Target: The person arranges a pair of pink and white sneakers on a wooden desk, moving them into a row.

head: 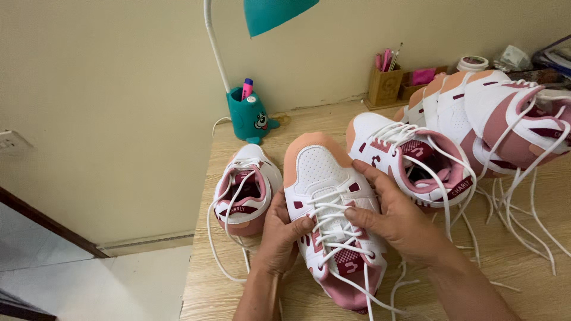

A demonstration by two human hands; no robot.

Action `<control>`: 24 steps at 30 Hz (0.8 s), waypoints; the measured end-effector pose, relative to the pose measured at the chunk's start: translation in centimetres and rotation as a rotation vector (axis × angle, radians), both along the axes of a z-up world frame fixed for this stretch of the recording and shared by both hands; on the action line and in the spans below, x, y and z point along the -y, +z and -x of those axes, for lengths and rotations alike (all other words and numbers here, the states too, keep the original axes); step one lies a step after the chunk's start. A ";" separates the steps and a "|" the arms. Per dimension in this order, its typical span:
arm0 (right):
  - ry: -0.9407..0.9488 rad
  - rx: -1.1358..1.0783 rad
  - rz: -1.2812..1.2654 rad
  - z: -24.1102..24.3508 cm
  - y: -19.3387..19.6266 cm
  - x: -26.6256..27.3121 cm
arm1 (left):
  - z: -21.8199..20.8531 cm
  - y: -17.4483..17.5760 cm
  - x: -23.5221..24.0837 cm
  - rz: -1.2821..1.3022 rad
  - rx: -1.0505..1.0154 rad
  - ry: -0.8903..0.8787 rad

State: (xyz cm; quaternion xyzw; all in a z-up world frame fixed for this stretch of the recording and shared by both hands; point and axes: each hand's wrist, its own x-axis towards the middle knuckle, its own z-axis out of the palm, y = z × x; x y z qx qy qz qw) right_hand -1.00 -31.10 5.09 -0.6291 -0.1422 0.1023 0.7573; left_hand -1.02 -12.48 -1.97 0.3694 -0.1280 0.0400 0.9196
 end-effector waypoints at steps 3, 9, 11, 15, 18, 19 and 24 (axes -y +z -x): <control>0.012 -0.043 -0.045 0.3 0.5 0.0 | -0.2 -0.5 -0.1 -0.002 -0.003 -0.001; 0.057 -0.025 -0.069 0.1 0.2 0.5 | -0.5 -0.9 0.0 0.045 -0.012 -0.004; 0.062 -0.019 -0.072 0.1 0.1 0.7 | -0.5 -0.9 -0.1 0.045 -0.042 -0.001; 0.034 -0.069 -0.083 0.2 -0.2 0.7 | -0.3 -0.7 -0.1 0.047 -0.066 0.009; 0.020 -0.082 -0.100 0.1 -0.7 0.7 | -0.5 -1.1 -0.1 0.035 -0.050 0.007; 0.021 -0.083 -0.099 -0.1 -1.1 0.7 | -0.6 -1.3 -0.1 0.035 -0.050 0.008; -0.017 -0.119 -0.027 0.3 -0.1 0.7 | -0.3 -0.3 0.0 0.012 -0.090 0.025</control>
